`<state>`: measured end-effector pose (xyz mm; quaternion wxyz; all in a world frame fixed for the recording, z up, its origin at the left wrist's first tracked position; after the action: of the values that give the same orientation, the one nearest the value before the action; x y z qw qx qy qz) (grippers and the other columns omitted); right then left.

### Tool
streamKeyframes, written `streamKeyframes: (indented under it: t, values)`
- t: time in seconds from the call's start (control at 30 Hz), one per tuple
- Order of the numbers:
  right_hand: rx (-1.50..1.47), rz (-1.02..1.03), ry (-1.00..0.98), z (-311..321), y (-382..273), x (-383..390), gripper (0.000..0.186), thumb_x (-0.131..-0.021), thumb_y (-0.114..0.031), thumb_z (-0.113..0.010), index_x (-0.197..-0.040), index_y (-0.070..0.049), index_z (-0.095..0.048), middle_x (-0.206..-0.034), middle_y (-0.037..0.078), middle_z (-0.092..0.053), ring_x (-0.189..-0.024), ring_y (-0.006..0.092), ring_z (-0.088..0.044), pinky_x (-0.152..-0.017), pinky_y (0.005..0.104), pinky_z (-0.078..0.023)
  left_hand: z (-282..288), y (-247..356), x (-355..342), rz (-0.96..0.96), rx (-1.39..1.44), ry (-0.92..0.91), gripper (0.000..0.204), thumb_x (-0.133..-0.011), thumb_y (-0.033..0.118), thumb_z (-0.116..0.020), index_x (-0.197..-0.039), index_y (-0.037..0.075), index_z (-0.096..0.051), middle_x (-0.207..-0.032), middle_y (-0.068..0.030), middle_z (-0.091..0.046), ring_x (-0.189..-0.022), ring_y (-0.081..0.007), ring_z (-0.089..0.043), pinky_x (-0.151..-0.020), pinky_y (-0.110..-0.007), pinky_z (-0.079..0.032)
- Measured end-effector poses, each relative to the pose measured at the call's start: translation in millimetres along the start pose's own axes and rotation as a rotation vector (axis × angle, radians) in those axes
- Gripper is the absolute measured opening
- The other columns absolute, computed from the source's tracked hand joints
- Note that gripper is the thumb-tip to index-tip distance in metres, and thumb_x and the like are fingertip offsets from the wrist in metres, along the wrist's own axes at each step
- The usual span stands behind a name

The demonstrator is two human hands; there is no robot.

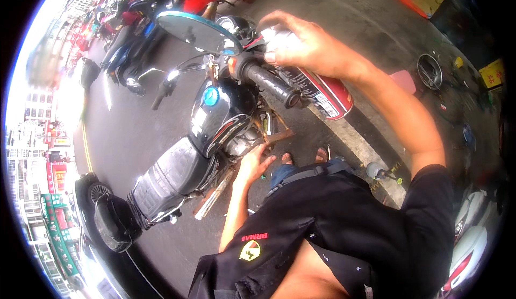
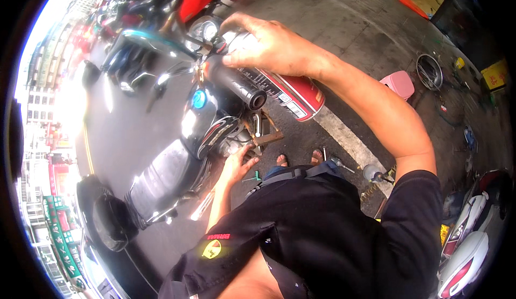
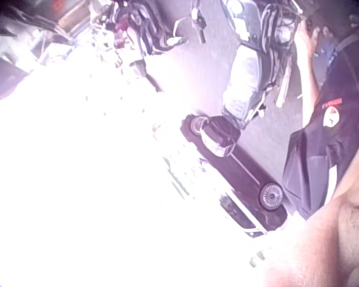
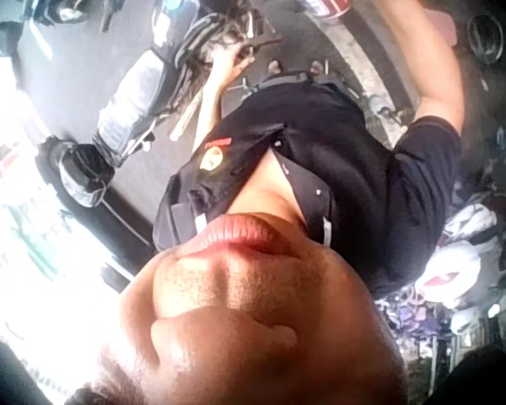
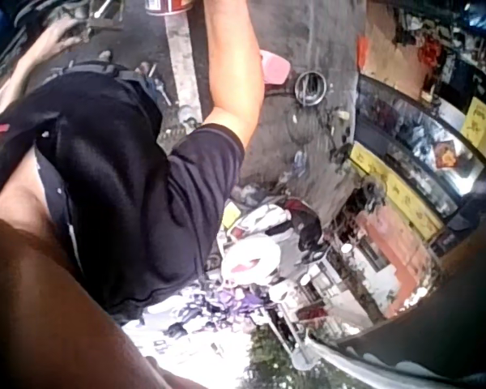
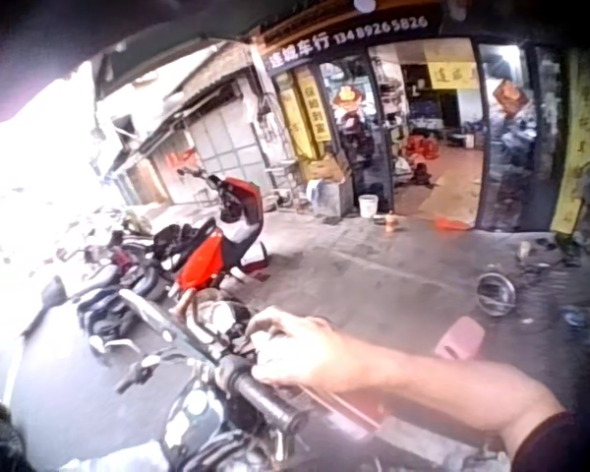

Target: The person works on a motorcycle by reaching into the engine area, using a green-handled tool to work on a component near the kickstand, and then spraying a liquid from a red can onto the handlebars and throttle area.

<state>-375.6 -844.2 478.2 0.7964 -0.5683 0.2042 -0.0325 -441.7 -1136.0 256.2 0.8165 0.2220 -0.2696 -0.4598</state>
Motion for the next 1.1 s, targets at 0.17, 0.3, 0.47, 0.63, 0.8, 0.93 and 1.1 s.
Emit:
streamKeyframes:
  t: [0.17,0.3,0.47,0.63,0.8,0.93,1.1]
  values:
    - [0.041,-0.025,-0.016,-0.9,-3.2,0.3,0.050,-0.084,-0.020,-0.071,-0.125,-0.004,-0.048,-0.097,0.008,-0.064,-0.091,0.0119,-0.061,-0.083,0.0284,-0.049,3.2,0.8,12.8,0.079,0.054,0.053,0.045,-0.083,0.027,-0.070,-0.120,0.005,-0.057,-0.106,-0.0156,-0.065,-0.099,-0.0314,-0.063,-0.086,-0.038,-0.049]
    - [0.003,-0.031,0.004,-1.9,1.4,-2.2,0.054,-0.080,-0.034,-0.073,-0.123,-0.010,-0.053,-0.103,0.013,-0.067,-0.095,0.0216,-0.065,-0.085,0.0347,-0.049,24.4,22.9,1.3,-0.013,0.049,0.183,0.042,-0.084,0.023,-0.068,-0.119,0.004,-0.058,-0.104,-0.0159,-0.066,-0.096,-0.0307,-0.065,-0.084,-0.038,-0.050]
    - [0.017,-0.034,0.014,0.6,2.7,-0.8,0.054,-0.080,-0.035,-0.073,-0.123,-0.008,-0.053,-0.104,0.013,-0.066,-0.097,0.0203,-0.063,-0.086,0.0343,-0.048,62.9,68.0,-23.7,-0.102,0.104,0.334,0.038,-0.084,0.022,-0.069,-0.116,0.004,-0.061,-0.106,-0.0167,-0.066,-0.094,-0.0309,-0.065,-0.083,-0.036,-0.050]
    - [0.029,-0.020,0.033,0.3,-2.8,-0.7,0.055,-0.080,-0.035,-0.073,-0.123,-0.007,-0.053,-0.103,0.012,-0.066,-0.098,0.0193,-0.063,-0.087,0.0337,-0.049,92.2,100.3,-27.2,-0.251,0.188,0.456,0.031,-0.084,0.016,-0.068,-0.111,0.002,-0.063,-0.100,-0.0154,-0.067,-0.089,-0.0266,-0.067,-0.079,-0.033,-0.051]
    - [0.024,-0.005,0.107,1.3,-6.4,6.5,0.055,-0.080,-0.036,-0.073,-0.122,-0.006,-0.053,-0.104,0.012,-0.066,-0.097,0.0198,-0.063,-0.086,0.0341,-0.049,106.6,117.0,-26.5,-0.369,0.213,0.495,0.027,-0.083,0.010,-0.068,-0.108,0.000,-0.064,-0.094,-0.0143,-0.067,-0.084,-0.0254,-0.066,-0.076,-0.032,-0.051]
    - [0.063,0.001,0.120,0.0,-9.2,7.6,0.056,-0.080,-0.034,-0.074,-0.122,-0.004,-0.053,-0.104,0.013,-0.066,-0.098,0.0194,-0.063,-0.086,0.0335,-0.049,126.0,138.0,-26.4,-0.514,0.162,0.588,0.024,-0.080,0.004,-0.068,-0.103,0.001,-0.065,-0.092,-0.0131,-0.066,-0.081,-0.0252,-0.064,-0.073,-0.033,-0.051]
    - [0.102,-0.035,0.091,1.2,-9.4,6.0,0.052,-0.084,-0.024,-0.071,-0.126,-0.004,-0.048,-0.105,0.006,-0.059,-0.095,0.0120,-0.056,-0.085,0.0276,-0.047,141.0,161.7,-33.3,-0.634,0.083,0.685,0.024,-0.076,0.001,-0.069,-0.100,0.002,-0.065,-0.100,-0.0132,-0.064,-0.087,-0.0279,-0.062,-0.074,-0.034,-0.050]
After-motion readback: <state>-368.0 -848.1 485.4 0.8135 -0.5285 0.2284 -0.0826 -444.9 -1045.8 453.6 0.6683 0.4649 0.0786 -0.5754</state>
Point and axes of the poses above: each hand's wrist, its own x-axis away from the middle knuckle, its own z-axis out of the back of the hand, y = z × x, the point moved 4 cm from there along -x, towards the middle knuckle
